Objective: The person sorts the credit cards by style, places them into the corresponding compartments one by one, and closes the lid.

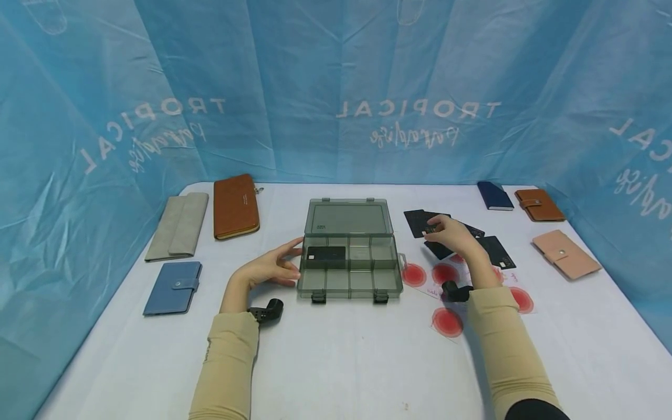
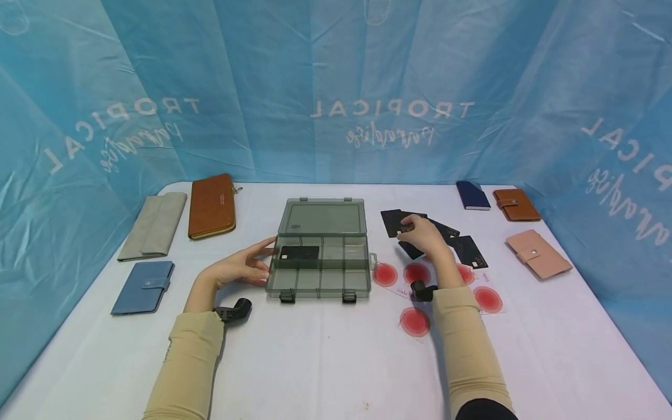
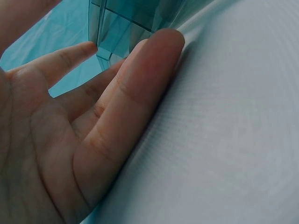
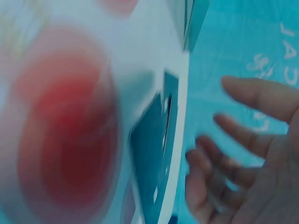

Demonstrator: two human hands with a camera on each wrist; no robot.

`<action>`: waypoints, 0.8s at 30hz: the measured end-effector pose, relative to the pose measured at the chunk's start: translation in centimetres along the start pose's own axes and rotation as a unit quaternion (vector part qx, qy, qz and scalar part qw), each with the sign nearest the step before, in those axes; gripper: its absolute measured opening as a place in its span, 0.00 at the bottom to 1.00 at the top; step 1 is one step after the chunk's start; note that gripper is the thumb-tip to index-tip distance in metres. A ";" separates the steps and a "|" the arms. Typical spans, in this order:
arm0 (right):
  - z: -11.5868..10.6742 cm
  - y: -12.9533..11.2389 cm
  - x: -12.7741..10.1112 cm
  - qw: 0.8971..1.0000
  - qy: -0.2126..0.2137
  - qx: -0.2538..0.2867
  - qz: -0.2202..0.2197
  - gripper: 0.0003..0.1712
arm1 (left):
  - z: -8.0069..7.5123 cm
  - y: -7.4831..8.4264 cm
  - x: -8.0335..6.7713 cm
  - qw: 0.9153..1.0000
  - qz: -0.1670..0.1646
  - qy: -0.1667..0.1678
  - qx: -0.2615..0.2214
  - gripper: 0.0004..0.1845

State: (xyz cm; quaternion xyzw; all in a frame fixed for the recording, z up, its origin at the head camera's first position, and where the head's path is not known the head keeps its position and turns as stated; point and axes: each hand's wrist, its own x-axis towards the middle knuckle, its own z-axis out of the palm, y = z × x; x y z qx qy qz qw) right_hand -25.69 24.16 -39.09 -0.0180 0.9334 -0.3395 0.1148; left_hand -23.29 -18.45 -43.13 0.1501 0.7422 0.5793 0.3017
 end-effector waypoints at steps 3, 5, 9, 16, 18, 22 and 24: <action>-0.7 0.8 -0.4 0.998 0.014 -0.043 0.054 0.38 | 0.0 0.0 0.0 1.000 0.000 0.000 0.001 0.49; -1.1 1.3 -0.5 0.993 0.012 -0.073 0.092 0.43 | 0.0 0.1 0.0 1.000 0.000 0.001 0.002 0.49; -1.3 1.8 -0.5 0.975 -0.005 -0.140 0.170 0.55 | 0.1 0.1 -0.1 1.000 -0.002 0.003 0.002 0.49; -0.4 1.8 0.0 0.955 -0.017 -0.184 0.233 0.65 | 0.1 0.1 -0.3 1.000 -0.002 0.007 0.004 0.49; -0.1 1.8 0.1 0.957 -0.013 -0.183 0.227 0.65 | 0.1 0.1 -0.3 1.000 -0.002 0.008 0.004 0.49; -0.1 1.6 0.1 0.961 -0.001 -0.171 0.218 0.65 | 0.1 0.0 -0.2 1.000 -0.002 0.007 0.005 0.49; -0.2 1.5 0.1 0.963 0.007 -0.166 0.211 0.66 | 0.1 0.0 -0.1 1.000 -0.002 0.005 0.005 0.49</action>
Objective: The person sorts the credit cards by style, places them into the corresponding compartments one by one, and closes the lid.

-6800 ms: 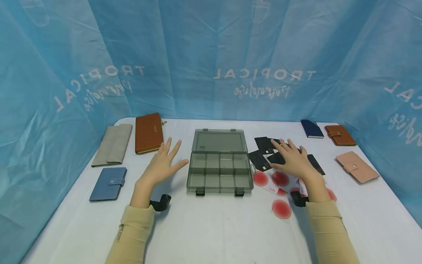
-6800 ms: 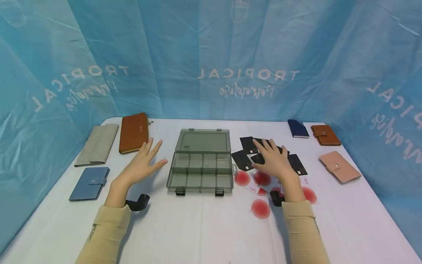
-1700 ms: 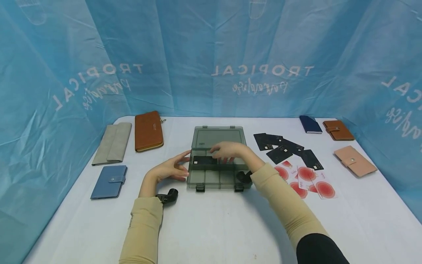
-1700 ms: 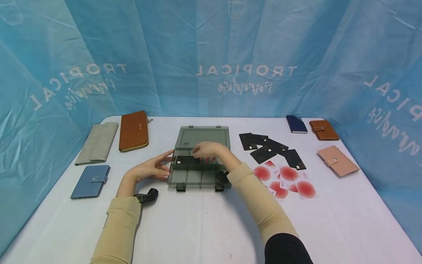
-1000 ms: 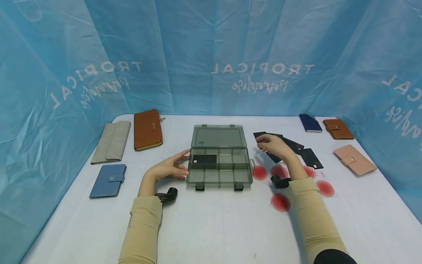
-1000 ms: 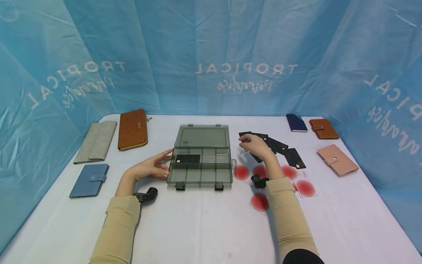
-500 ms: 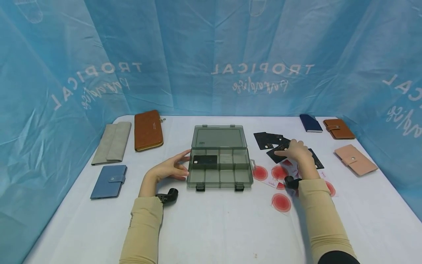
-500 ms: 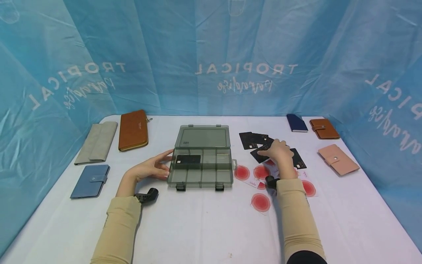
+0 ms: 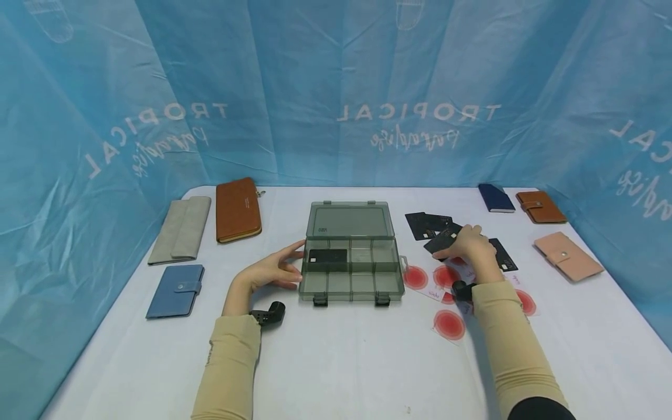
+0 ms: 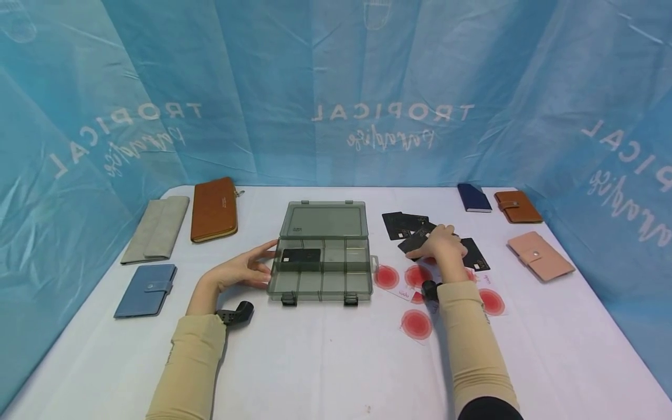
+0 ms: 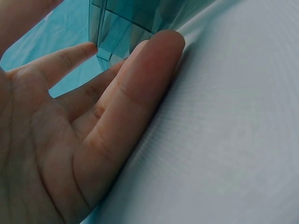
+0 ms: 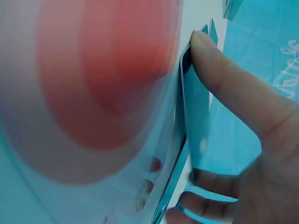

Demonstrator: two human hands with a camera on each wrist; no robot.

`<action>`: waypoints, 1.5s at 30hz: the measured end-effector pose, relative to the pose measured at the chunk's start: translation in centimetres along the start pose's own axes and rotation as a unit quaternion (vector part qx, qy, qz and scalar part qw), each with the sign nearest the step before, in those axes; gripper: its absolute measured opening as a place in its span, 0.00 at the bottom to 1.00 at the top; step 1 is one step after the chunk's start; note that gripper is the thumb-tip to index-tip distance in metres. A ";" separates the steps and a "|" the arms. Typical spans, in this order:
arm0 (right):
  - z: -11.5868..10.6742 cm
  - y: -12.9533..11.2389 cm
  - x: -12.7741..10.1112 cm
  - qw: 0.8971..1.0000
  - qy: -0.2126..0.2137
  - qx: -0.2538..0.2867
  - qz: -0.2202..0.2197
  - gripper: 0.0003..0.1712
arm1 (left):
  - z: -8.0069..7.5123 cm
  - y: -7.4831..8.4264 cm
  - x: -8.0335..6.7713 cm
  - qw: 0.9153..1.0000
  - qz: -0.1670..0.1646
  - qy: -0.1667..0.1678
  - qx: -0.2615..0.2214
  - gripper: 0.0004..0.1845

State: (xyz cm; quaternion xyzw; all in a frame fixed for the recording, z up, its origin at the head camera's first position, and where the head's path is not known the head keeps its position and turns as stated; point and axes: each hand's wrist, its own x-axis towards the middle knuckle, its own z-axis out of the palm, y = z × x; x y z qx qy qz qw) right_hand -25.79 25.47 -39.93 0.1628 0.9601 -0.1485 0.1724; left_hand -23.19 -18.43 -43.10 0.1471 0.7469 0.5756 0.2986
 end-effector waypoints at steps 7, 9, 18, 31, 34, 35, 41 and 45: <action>-0.3 -0.2 0.6 0.997 0.043 0.062 -0.028 0.59 | 0.0 0.1 0.2 1.000 0.006 0.000 0.002 0.49; -0.3 -0.1 0.8 0.994 0.043 0.093 -0.039 0.55 | 0.0 0.1 0.2 1.000 0.006 0.001 0.002 0.49; -0.4 0.1 1.1 0.945 0.017 0.272 -0.183 0.48 | 0.2 0.4 0.1 1.000 -0.003 0.002 0.003 0.49; -1.4 -4.1 -0.8 0.878 -0.080 0.394 -0.259 0.23 | 0.1 0.2 0.1 1.000 0.000 0.000 -0.001 0.49; -0.9 -5.3 -1.3 0.884 -0.077 0.353 -0.296 0.21 | 0.1 0.1 0.1 1.000 0.000 0.000 -0.003 0.49; -0.6 -5.7 -1.4 0.887 -0.073 0.334 -0.311 0.20 | 0.1 0.0 0.1 1.000 0.000 0.000 -0.004 0.49; 0.7 -8.0 -2.2 0.898 -0.051 0.224 -0.376 0.14 | 0.1 0.0 0.0 1.000 0.002 -0.001 -0.006 0.49; 1.3 -9.0 -2.5 0.899 -0.050 0.152 -0.408 0.08 | 0.1 0.0 0.0 1.000 0.002 -0.002 -0.004 0.49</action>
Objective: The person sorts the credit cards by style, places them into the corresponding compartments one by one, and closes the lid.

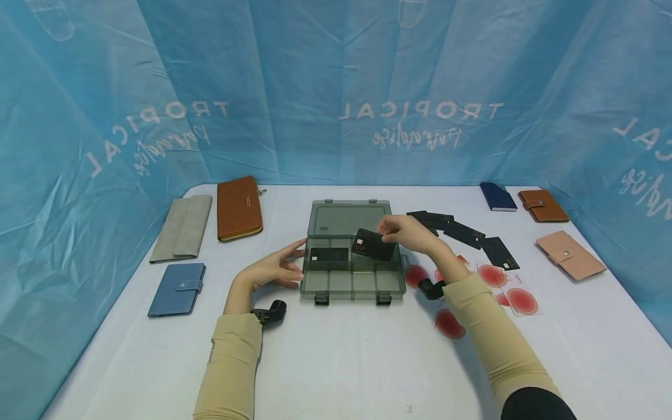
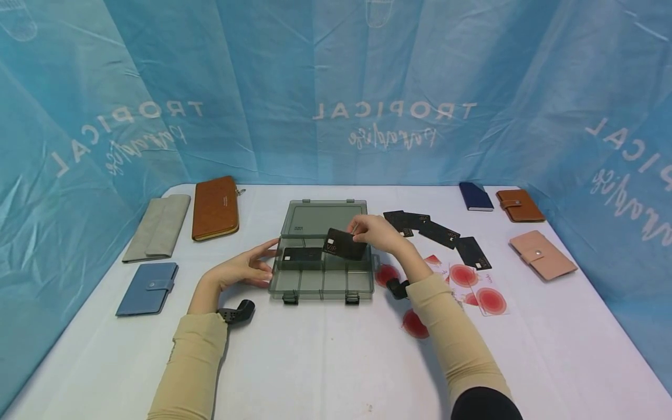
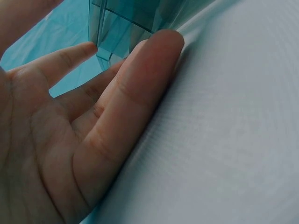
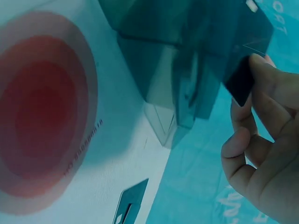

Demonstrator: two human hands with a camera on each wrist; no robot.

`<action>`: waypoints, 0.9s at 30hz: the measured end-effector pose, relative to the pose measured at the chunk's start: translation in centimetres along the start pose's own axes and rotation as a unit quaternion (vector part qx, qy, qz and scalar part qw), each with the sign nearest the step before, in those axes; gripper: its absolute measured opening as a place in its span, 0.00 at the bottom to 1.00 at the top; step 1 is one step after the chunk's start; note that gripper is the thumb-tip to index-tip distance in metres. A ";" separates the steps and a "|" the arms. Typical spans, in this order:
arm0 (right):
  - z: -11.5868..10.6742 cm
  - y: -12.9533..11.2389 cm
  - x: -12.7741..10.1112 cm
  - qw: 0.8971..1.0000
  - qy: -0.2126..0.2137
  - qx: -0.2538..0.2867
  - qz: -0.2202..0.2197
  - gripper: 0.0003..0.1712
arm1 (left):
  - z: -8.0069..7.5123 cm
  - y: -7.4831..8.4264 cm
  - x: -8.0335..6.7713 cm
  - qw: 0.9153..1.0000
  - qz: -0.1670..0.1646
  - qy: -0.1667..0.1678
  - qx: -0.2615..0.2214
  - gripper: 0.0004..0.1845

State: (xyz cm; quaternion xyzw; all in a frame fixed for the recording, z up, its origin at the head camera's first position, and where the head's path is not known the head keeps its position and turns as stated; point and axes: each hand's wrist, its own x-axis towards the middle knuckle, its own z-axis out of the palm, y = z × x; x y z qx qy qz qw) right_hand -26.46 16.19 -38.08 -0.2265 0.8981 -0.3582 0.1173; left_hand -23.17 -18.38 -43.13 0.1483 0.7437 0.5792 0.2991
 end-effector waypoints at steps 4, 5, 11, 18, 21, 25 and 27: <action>0.7 -0.3 0.2 0.997 -0.026 -0.062 -0.024 0.08 | 0.0 0.0 0.1 1.000 0.001 0.000 0.005 0.49; 0.9 -0.3 0.3 0.997 -0.029 -0.074 -0.026 0.08 | 0.0 0.0 0.1 1.000 0.001 0.001 0.006 0.49; 1.6 -0.6 0.3 0.987 -0.004 -0.150 -0.053 0.09 | 0.0 0.1 0.0 1.000 0.000 0.001 0.009 0.49; 2.0 -0.9 0.0 0.961 0.031 -0.257 -0.101 0.12 | 0.0 0.1 -0.1 1.000 0.000 0.002 0.010 0.49; 2.1 -0.9 -0.1 0.954 0.038 -0.280 -0.104 0.13 | 0.0 0.1 -0.1 1.000 -0.001 0.001 0.009 0.49; 2.0 -0.9 -0.3 0.955 0.033 -0.278 -0.099 0.14 | 0.0 0.1 0.0 1.000 -0.002 0.002 0.007 0.49; 1.7 -0.9 -0.4 0.961 0.025 -0.261 -0.092 0.14 | 0.0 0.1 0.0 1.000 -0.001 0.002 0.009 0.49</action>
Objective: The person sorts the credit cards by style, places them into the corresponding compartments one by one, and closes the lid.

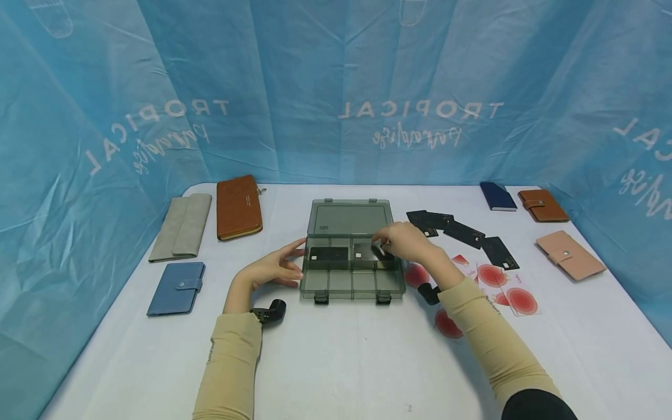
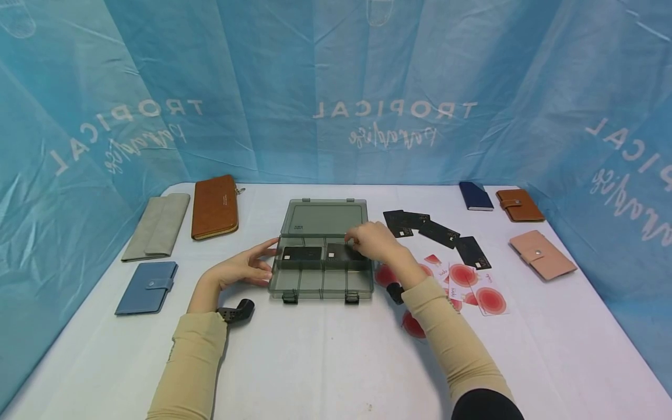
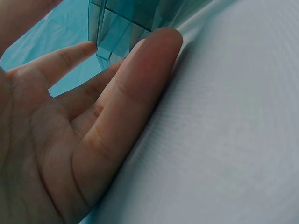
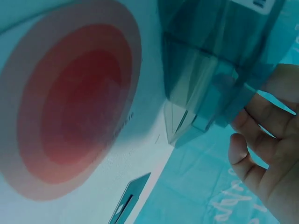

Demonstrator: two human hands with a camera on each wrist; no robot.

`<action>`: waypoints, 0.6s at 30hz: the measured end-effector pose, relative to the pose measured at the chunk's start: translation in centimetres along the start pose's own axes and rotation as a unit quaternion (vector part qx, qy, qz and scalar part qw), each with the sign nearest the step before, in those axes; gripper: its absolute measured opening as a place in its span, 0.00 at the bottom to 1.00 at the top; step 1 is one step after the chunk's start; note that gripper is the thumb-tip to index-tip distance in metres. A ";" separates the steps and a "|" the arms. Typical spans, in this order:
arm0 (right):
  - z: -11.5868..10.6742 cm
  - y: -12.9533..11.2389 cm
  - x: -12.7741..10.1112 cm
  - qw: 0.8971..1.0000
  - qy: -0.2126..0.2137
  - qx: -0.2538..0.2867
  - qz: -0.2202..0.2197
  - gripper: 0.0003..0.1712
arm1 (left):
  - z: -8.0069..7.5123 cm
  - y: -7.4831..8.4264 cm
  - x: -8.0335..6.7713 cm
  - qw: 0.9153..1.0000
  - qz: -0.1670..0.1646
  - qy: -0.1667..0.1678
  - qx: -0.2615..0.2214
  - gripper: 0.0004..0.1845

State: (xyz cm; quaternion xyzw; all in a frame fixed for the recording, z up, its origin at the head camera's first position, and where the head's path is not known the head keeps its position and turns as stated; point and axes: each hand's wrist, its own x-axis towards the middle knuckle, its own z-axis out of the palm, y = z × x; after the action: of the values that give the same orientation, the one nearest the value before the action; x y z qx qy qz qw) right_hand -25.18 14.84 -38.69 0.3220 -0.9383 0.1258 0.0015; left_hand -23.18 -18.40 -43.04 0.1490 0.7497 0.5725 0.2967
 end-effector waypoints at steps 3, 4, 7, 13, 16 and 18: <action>-0.4 0.7 -0.3 0.999 -0.003 0.051 0.014 0.14 | 0.0 0.0 0.0 1.000 0.000 -0.001 0.000 0.49; -0.6 1.1 -0.5 0.997 0.000 0.071 0.022 0.14 | 0.0 0.0 0.0 1.000 0.000 -0.001 -0.001 0.49; -1.1 2.6 -0.9 0.992 0.024 0.112 0.051 0.14 | 0.0 0.0 0.0 1.000 0.002 -0.004 -0.003 0.49; -1.6 7.0 -2.5 0.979 0.045 0.141 0.139 0.14 | 0.0 0.0 0.0 1.000 0.004 -0.006 -0.007 0.49; -1.6 9.2 -3.6 0.972 0.047 0.149 0.176 0.14 | 0.1 0.0 -0.1 1.000 0.005 -0.008 -0.011 0.49; -1.6 10.4 -4.4 0.968 0.048 0.152 0.193 0.15 | 0.1 0.0 -0.1 1.000 0.006 -0.009 -0.013 0.49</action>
State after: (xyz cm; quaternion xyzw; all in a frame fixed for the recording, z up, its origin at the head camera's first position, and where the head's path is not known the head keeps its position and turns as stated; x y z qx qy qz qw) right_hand -28.08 25.74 -39.97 0.1252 -0.9512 0.2807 -0.0264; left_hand -23.08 -18.41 -43.06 0.1547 0.7386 0.5826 0.3020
